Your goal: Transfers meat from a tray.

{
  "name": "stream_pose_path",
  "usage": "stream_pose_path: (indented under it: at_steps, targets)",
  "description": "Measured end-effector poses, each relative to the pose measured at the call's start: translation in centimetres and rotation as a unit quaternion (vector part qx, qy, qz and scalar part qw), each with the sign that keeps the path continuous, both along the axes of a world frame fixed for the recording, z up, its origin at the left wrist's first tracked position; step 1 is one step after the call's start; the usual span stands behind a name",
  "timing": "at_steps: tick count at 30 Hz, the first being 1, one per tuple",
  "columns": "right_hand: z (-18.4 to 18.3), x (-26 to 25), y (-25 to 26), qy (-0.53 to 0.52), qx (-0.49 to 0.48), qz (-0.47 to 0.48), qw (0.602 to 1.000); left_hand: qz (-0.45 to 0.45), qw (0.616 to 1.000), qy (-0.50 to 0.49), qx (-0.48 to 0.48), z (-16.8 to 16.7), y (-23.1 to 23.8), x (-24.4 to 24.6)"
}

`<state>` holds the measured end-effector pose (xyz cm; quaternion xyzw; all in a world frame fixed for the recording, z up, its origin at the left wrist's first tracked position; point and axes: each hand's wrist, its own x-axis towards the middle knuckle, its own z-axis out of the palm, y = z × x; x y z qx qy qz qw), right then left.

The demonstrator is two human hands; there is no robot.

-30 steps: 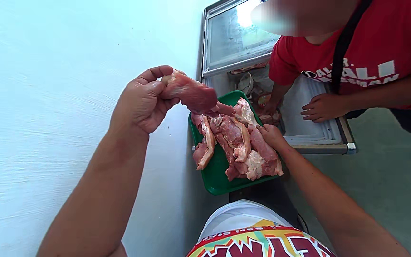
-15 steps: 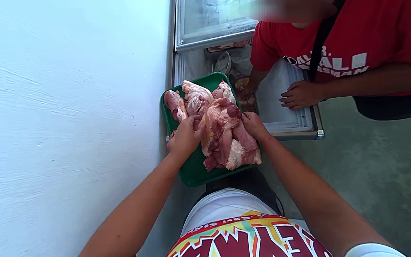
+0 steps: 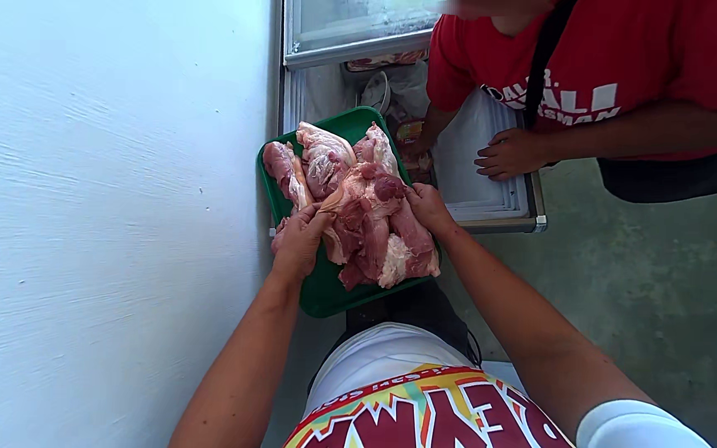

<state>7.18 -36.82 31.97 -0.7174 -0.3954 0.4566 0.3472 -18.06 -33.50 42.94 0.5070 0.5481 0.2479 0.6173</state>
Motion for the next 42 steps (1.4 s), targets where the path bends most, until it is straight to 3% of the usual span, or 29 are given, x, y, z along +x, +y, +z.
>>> stream_pose_path:
  at_steps: [4, 11, 14, 17, 22, 28, 34, 39, 42]
  targets:
    - [0.1, 0.0, -0.1, -0.001, 0.011, 0.003, 1.000, -0.023, 0.999, -0.004, 0.024, 2.9, 1.1, 0.4]
    - [0.4, 0.2, 0.0, 0.003, 0.018, 0.009, 1.000, -0.119, 0.959, 0.198, 0.165, 4.9, 3.0, 0.7]
    - [0.2, 0.2, -0.1, 0.003, 0.021, 0.010, 1.000, -0.154, 0.955, 0.244, 0.077, 2.8, 3.2, 0.3]
    - [0.2, 0.4, 0.2, 0.004, 0.023, 0.013, 1.000, -0.145, 0.968, 0.199, -0.042, 1.3, 2.9, 0.4]
    - [0.5, 0.5, 0.0, 0.009, 0.019, 0.022, 1.000, -0.153, 0.967, 0.184, -0.089, 1.2, 2.5, 0.6]
    - [1.2, 0.5, 0.0, 0.009, 0.001, 0.028, 1.000, -0.112, 0.976, 0.184, 0.011, 0.6, 2.7, 0.9]
    - [2.0, 0.7, 0.0, 0.014, -0.018, 0.042, 0.999, -0.112, 0.984, 0.133, 0.038, 2.1, 2.4, 1.4]
    - [1.0, 0.6, -0.2, 0.013, -0.010, 0.031, 0.999, -0.155, 0.956, 0.203, 0.143, 5.9, 3.2, 0.9]
    - [0.3, 0.3, -0.3, 0.005, 0.017, 0.020, 1.000, -0.196, 0.916, 0.250, 0.246, 9.4, 3.5, 0.9]
